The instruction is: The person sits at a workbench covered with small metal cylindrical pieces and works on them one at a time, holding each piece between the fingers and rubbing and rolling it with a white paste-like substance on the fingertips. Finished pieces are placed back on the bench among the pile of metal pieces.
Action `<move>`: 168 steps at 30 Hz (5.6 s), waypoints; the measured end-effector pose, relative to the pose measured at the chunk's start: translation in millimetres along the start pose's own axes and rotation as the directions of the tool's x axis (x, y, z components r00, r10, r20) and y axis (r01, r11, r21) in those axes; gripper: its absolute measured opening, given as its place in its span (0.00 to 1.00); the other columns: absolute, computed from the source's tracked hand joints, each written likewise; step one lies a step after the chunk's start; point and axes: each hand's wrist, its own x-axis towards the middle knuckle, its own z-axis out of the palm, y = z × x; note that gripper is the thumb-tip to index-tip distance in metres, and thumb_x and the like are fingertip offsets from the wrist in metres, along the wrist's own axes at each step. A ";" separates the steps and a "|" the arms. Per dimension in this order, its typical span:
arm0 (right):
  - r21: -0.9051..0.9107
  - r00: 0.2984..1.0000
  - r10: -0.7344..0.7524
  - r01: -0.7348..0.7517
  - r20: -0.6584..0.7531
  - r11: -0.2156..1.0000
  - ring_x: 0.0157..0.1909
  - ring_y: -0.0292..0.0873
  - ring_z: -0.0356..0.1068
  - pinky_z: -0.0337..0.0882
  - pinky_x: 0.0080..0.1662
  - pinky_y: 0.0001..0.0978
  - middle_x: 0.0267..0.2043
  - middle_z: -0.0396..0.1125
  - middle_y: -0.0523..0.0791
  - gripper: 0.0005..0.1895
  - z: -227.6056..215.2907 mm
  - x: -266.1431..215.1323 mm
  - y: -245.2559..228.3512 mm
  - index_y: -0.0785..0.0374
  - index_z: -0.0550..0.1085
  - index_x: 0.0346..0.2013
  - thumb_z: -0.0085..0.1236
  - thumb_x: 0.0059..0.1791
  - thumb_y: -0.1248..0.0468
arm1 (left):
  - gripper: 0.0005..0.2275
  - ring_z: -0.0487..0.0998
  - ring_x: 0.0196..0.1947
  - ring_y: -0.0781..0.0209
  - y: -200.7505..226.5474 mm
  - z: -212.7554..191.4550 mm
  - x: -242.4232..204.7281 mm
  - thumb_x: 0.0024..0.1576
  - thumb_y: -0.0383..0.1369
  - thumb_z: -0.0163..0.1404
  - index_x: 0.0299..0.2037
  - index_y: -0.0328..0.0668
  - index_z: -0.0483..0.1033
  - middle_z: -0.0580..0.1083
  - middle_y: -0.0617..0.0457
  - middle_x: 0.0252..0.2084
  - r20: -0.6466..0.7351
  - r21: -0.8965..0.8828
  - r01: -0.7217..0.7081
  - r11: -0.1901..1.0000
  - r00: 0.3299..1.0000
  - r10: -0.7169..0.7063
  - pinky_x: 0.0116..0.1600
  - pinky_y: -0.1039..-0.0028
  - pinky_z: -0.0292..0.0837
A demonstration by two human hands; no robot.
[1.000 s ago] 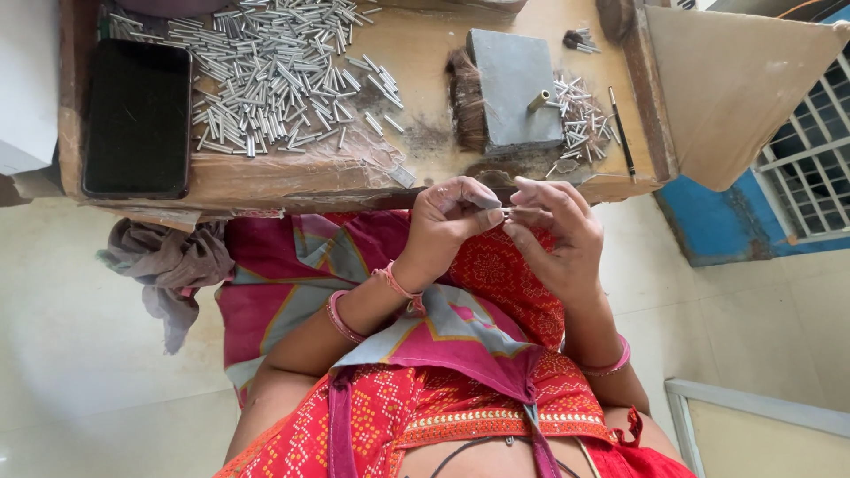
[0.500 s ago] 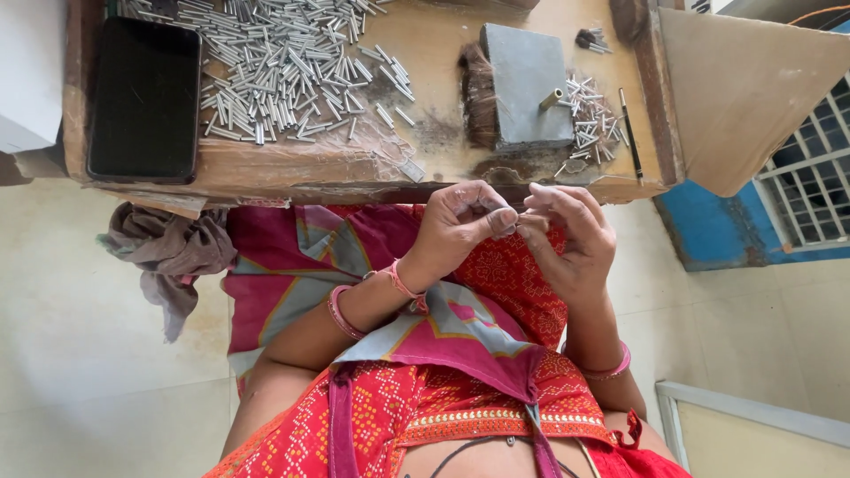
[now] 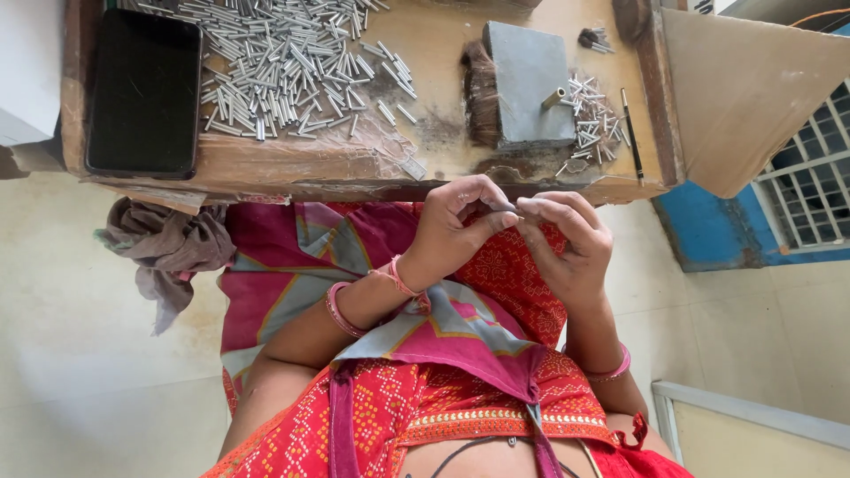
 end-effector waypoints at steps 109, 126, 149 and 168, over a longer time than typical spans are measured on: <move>0.252 0.991 0.121 -0.130 0.053 0.959 0.48 0.43 0.72 0.72 0.53 0.31 0.43 0.73 0.49 0.05 18.2 3.9 53.9 0.70 0.75 0.39 0.61 0.49 0.76 | 0.05 0.80 0.37 0.59 -0.3 -6.8 9.3 0.55 0.23 0.61 0.35 0.38 0.76 0.77 0.50 0.35 -0.123 0.439 -0.182 0.880 0.958 0.260 0.46 0.73 0.73; -0.173 0.992 -0.128 0.125 -0.007 0.977 0.46 0.54 0.70 0.71 0.50 0.42 0.42 0.71 0.51 0.09 40.5 -11.5 69.6 0.69 0.75 0.36 0.64 0.42 0.75 | 0.07 0.78 0.34 0.55 -6.2 -4.0 11.5 0.55 0.23 0.61 0.36 0.37 0.74 0.76 0.47 0.35 -0.046 0.543 -0.227 0.809 0.953 0.298 0.40 0.71 0.74; -0.028 0.976 -0.215 0.214 -0.040 0.976 0.44 0.52 0.70 0.72 0.49 0.44 0.43 0.72 0.50 0.10 40.7 -18.2 94.4 0.67 0.78 0.35 0.68 0.41 0.72 | 0.07 0.78 0.32 0.54 -14.0 -3.5 19.9 0.56 0.22 0.61 0.38 0.38 0.74 0.75 0.49 0.35 0.150 0.740 -0.378 0.556 0.899 0.411 0.38 0.70 0.74; 0.621 0.961 0.277 -0.201 -0.026 0.757 0.41 0.38 0.69 0.73 0.42 0.27 0.43 0.69 0.47 0.19 29.5 -22.7 71.5 0.68 0.67 0.52 0.63 0.48 0.72 | 0.06 0.77 0.38 0.65 -19.6 1.6 2.1 0.59 0.22 0.60 0.39 0.35 0.75 0.76 0.51 0.37 -0.112 0.327 -0.109 0.939 0.982 0.153 0.46 0.77 0.73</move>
